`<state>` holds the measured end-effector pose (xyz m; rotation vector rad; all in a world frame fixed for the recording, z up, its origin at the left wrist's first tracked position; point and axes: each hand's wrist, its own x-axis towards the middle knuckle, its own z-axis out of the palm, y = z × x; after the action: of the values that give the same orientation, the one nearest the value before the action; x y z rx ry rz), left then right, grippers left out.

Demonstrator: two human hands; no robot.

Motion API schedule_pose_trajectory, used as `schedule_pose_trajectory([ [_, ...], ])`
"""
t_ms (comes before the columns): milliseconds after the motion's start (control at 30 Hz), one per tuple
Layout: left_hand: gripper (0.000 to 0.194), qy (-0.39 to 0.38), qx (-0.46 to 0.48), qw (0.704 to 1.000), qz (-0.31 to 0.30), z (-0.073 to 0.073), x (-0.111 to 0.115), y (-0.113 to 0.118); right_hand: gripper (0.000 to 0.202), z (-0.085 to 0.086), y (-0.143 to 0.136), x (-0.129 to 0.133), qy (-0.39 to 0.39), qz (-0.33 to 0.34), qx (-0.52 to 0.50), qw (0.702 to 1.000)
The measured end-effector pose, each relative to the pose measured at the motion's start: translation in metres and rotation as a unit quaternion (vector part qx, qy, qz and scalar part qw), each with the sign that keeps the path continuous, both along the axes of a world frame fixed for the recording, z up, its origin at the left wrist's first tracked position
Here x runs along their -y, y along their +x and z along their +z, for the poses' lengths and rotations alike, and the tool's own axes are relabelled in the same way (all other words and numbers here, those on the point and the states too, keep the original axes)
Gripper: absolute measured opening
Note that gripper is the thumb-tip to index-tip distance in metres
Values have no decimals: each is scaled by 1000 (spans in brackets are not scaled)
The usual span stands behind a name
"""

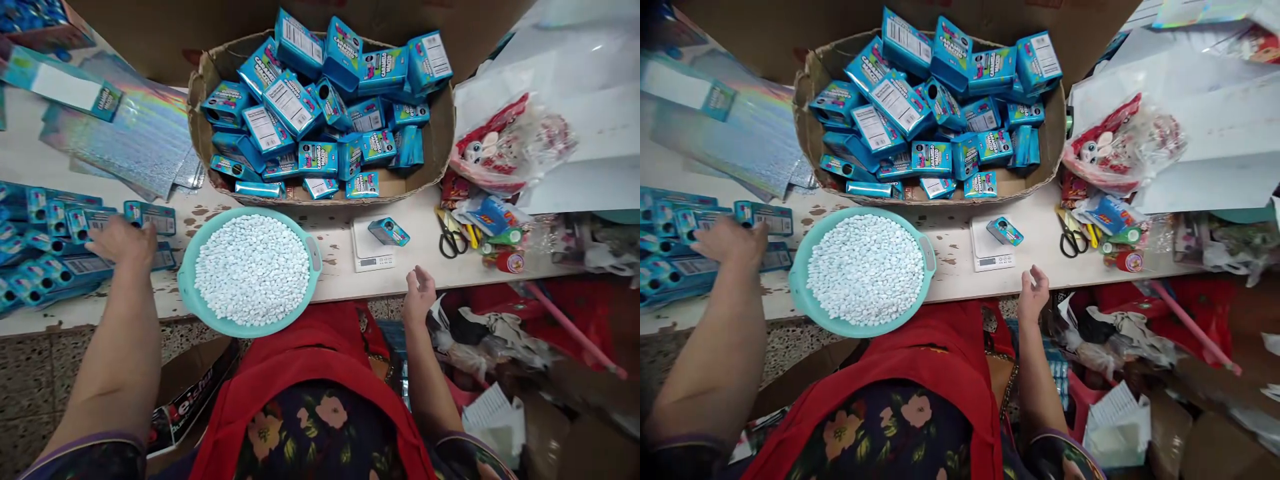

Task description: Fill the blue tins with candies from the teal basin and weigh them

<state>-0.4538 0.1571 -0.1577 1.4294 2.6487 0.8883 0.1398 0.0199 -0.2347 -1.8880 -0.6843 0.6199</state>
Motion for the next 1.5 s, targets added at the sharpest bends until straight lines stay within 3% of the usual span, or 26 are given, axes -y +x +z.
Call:
schedule_pose_trajectory([
  [200,52,-69,18,996,43,11,6,15,50,4,-6,-24,14,29,-11,999],
  [300,41,-41,-25,998,27,19,11,27,57,12,-10,-48,35,68,-24,997],
  [367,35,2,-44,998,-38,25,16,50,69,15,-14,-68,52,103,-13,993],
  [433,31,26,-31,992,-122,28,22,90,79,16,-19,-88,66,127,14,990],
  [533,28,-36,16,948,-316,17,30,163,70,17,-28,-111,52,118,40,991],
  [600,29,-89,-5,918,-386,5,35,200,59,26,-35,-116,32,103,51,993],
  [633,30,-108,-28,914,-390,0,38,211,56,33,-39,-115,26,101,61,993],
  [767,26,-148,-19,924,-351,-12,49,219,55,81,-68,-91,30,147,88,985],
  [867,26,-111,116,950,-267,-12,55,209,50,115,-100,-69,55,247,89,963],
  [933,32,-61,261,946,-183,-4,57,206,44,131,-122,-58,84,334,105,933],
  [1000,36,-9,447,889,-97,13,59,205,39,142,-142,-52,119,411,143,892],
  [1067,36,33,614,788,-43,39,62,208,35,148,-159,-47,143,471,194,849],
  [1133,34,64,713,697,-40,69,67,213,32,152,-174,-43,148,510,241,813],
  [1200,33,98,748,653,-68,94,73,221,30,155,-187,-40,140,532,275,789],
  [1300,30,158,733,654,-100,110,81,234,29,159,-202,-38,135,545,299,771],
  [1500,41,222,650,717,-118,103,87,247,27,162,-212,-41,123,557,309,761],
])
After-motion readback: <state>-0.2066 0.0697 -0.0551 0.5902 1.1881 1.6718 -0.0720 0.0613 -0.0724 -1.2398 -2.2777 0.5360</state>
